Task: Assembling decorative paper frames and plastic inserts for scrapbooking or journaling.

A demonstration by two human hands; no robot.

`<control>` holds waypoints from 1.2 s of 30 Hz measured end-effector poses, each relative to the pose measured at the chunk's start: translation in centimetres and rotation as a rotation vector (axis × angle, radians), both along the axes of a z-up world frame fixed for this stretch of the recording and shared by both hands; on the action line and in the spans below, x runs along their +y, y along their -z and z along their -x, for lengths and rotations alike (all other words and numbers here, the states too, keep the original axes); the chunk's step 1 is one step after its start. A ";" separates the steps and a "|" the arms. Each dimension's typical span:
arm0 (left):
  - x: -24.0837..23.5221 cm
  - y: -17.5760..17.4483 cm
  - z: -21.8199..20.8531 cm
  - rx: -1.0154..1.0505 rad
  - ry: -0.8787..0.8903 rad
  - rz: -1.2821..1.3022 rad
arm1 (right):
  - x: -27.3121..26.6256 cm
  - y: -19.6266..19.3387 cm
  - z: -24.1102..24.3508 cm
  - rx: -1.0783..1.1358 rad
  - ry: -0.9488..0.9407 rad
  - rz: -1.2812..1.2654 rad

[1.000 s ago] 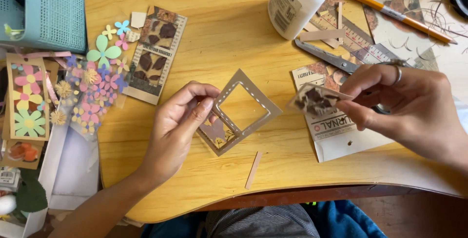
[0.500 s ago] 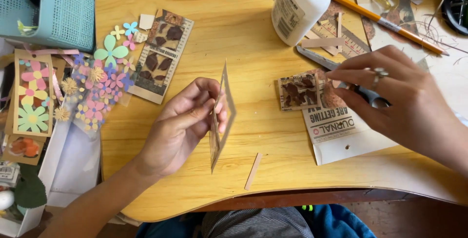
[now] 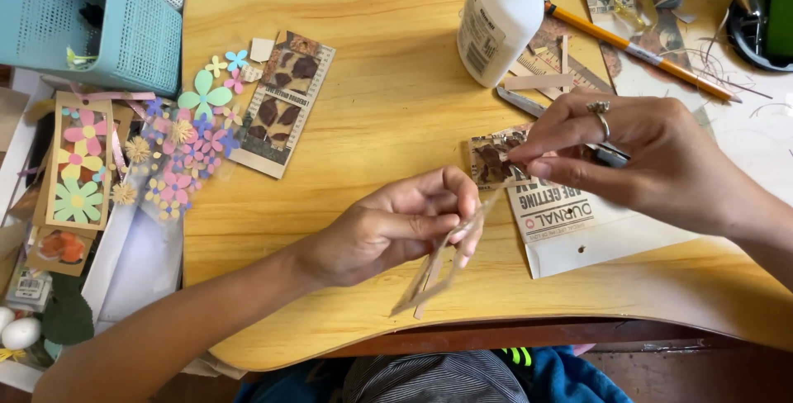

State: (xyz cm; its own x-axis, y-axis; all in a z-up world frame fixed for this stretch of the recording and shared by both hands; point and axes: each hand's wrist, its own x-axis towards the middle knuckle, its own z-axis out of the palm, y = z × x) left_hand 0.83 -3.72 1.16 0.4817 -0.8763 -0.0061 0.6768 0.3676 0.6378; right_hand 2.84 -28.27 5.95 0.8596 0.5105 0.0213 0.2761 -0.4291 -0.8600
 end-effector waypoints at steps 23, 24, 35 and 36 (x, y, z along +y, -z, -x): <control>-1.7 0.9 -0.8 -0.015 0.033 0.062 | -0.4 -3.5 2.1 -0.216 0.037 -0.084; -1.8 1.0 -0.8 -0.009 0.034 0.058 | -0.4 -3.8 2.1 -0.281 0.028 -0.026; -1.8 0.8 -1.5 -0.138 0.093 -0.004 | 0.8 -5.8 0.6 -0.522 -0.215 0.085; -1.7 0.9 -1.6 -0.207 0.139 -0.046 | 0.9 -5.9 0.5 -0.491 -0.191 0.077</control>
